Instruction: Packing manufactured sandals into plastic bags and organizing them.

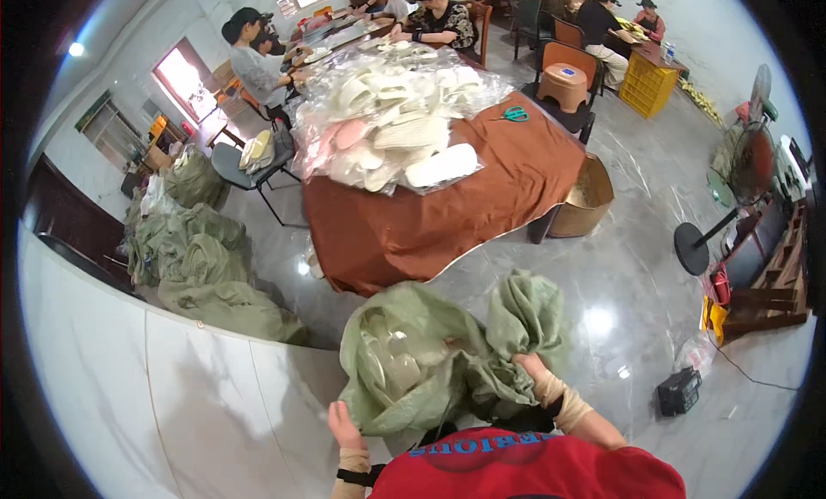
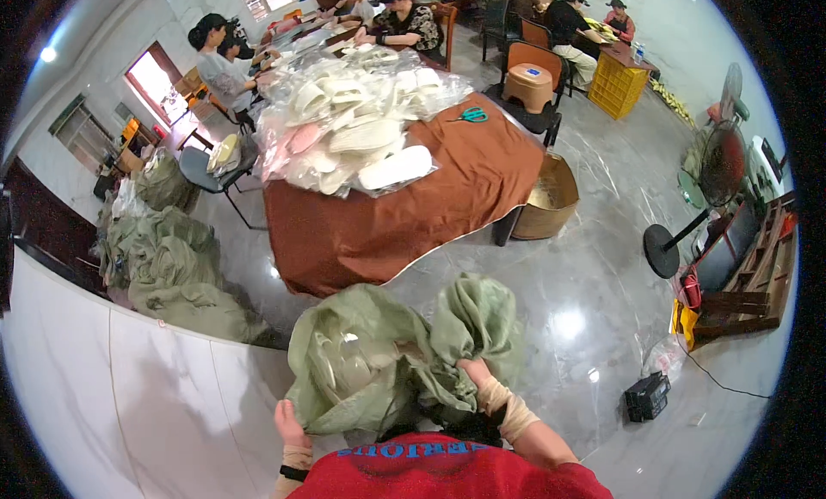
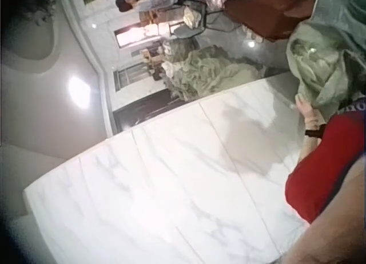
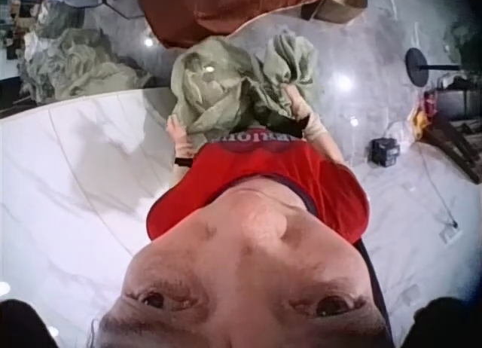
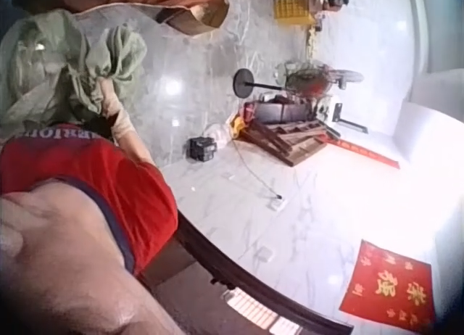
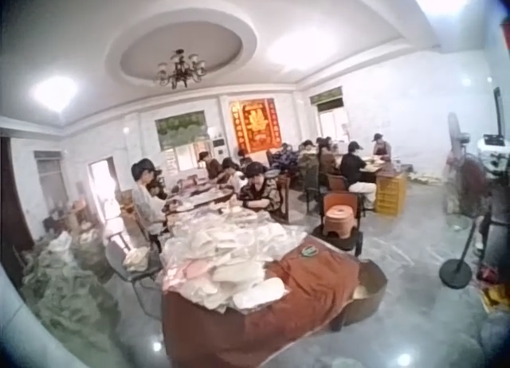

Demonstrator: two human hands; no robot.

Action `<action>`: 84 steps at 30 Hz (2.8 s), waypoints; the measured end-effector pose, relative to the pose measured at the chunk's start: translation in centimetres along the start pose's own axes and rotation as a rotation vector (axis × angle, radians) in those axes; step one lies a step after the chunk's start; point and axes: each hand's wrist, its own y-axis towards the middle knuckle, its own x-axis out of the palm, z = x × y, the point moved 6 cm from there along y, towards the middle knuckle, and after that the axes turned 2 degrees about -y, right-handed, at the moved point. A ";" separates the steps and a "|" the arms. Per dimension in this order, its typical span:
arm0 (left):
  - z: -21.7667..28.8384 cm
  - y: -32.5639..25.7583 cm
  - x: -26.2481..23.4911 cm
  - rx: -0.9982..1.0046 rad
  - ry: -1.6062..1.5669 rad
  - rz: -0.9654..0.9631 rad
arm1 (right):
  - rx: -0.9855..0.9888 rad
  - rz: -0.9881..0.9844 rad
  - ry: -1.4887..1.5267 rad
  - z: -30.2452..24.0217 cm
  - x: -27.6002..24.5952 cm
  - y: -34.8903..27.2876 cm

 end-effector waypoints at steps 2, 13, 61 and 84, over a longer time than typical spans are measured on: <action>2.0 -1.5 2.8 -0.011 0.010 0.032 | -0.156 0.002 -0.156 -3.8 -1.3 0.4; -1.1 -8.0 15.3 -0.030 -0.073 0.129 | -0.147 -0.029 -0.125 -8.6 -15.3 10.4; -5.4 -23.1 30.8 -0.209 0.237 0.395 | 0.017 0.432 -1.692 -28.1 -66.8 8.6; -8.9 -26.4 26.0 -0.385 0.547 -0.142 | -0.028 0.026 -1.395 -12.0 -23.9 29.8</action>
